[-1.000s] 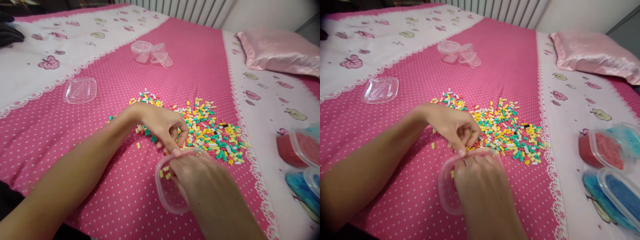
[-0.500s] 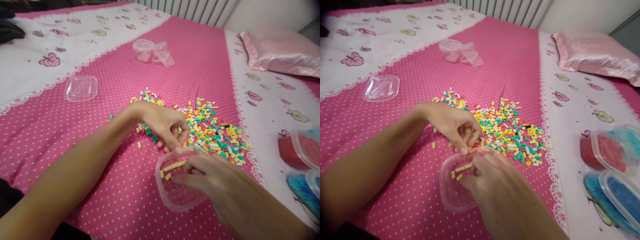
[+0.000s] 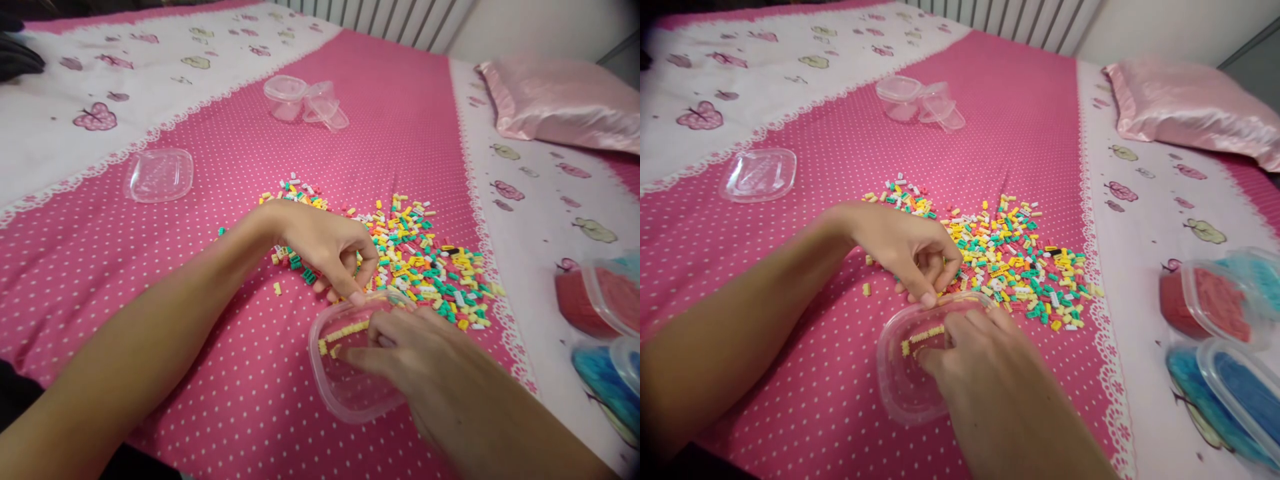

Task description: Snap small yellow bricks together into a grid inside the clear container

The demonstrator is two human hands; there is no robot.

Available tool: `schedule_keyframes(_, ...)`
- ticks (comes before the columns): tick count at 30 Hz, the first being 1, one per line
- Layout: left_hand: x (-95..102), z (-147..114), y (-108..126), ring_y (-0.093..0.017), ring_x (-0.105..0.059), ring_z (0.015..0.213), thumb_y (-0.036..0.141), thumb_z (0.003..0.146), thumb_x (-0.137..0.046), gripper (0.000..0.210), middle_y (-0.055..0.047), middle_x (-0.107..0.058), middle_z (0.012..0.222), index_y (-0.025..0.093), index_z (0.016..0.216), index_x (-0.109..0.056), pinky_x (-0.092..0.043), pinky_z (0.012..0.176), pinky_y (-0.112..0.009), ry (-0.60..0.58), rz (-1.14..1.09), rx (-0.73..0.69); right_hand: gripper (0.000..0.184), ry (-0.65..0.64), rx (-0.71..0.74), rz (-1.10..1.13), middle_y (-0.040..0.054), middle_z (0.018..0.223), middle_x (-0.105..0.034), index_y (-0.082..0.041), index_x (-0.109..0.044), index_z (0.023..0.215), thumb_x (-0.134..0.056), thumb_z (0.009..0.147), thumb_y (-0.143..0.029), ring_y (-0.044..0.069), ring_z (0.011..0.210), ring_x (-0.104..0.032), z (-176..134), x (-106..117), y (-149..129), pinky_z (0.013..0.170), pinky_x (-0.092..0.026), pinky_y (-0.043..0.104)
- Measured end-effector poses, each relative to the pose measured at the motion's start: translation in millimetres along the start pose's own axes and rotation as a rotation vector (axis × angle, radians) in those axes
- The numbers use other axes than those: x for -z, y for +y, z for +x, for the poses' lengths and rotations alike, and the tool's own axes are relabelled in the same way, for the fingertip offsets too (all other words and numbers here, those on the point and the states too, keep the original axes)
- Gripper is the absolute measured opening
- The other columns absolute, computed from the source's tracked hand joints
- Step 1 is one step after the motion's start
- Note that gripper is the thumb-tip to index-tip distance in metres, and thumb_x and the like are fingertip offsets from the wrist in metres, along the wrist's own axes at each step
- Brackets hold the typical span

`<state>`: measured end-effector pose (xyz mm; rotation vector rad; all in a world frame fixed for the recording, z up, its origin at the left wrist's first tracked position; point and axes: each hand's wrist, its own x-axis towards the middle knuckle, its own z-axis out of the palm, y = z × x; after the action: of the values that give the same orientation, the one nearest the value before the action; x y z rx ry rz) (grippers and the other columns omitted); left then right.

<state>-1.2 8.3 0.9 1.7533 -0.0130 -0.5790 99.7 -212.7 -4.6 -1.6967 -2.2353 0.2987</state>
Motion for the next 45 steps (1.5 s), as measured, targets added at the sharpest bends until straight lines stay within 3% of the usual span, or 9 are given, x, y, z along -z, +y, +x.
schedule_keyframes(8,1.3,0,-2,-0.014,-0.068,0.058,0.038,0.072,-0.087,0.031,-0.001,-0.073,0.066,0.018,0.076,-0.064,-0.054,0.053,-0.02,-0.017,-0.017,-0.012,0.042,-0.049,-0.035,-0.03,-0.0008,0.101,-0.074,-0.03,-0.073,0.102,-0.051,0.078,-0.003,0.024,0.095,-0.066,-6,-6,0,0.085,-0.044,0.041)
schedule_keyframes(16,0.3,0,1,-0.015,-0.069,0.058,0.043,0.07,-0.088,0.034,-0.002,-0.074,0.066,0.018,0.075,-0.065,-0.049,0.048,-0.02,-0.006,-0.018,0.01,0.039,-0.038,0.026,-0.055,0.0,0.088,-0.075,-0.026,-0.073,0.087,-0.047,0.077,0.001,0.022,0.084,-0.067,1,5,-1,0.077,-0.045,0.038)
schedule_keyframes(26,0.9,-1,0,-0.014,-0.069,0.058,0.038,0.073,-0.087,0.031,-0.001,-0.073,0.066,0.018,0.077,-0.064,-0.045,0.043,-0.016,-0.009,-0.014,0.01,0.035,-0.05,0.001,0.006,-0.0024,0.099,-0.076,-0.029,-0.073,0.09,-0.052,0.079,-0.003,0.021,0.086,-0.066,1,-7,-2,0.08,-0.041,0.038)
schedule_keyframes(38,0.7,-1,1,-0.015,-0.069,0.058,0.041,0.073,-0.086,0.031,-0.001,-0.074,0.066,0.019,0.074,-0.064,-0.048,0.047,-0.018,-0.003,0.001,-0.003,0.036,-0.043,0.04,-0.009,-0.001,0.089,-0.076,-0.026,-0.073,0.085,-0.047,0.082,-0.002,0.022,0.085,-0.068,4,0,-3,0.081,-0.046,0.04)
schedule_keyframes(45,0.0,0,2,-0.015,-0.068,0.058,0.038,0.069,-0.088,0.031,-0.002,-0.073,0.065,0.018,0.075,-0.065,-0.046,0.046,-0.018,0.016,-0.014,0.025,0.047,-0.023,-0.081,-0.078,0.0034,0.094,-0.074,-0.025,-0.075,0.105,-0.041,0.086,0.002,0.024,0.085,-0.068,6,-3,-3,0.075,-0.049,0.042)
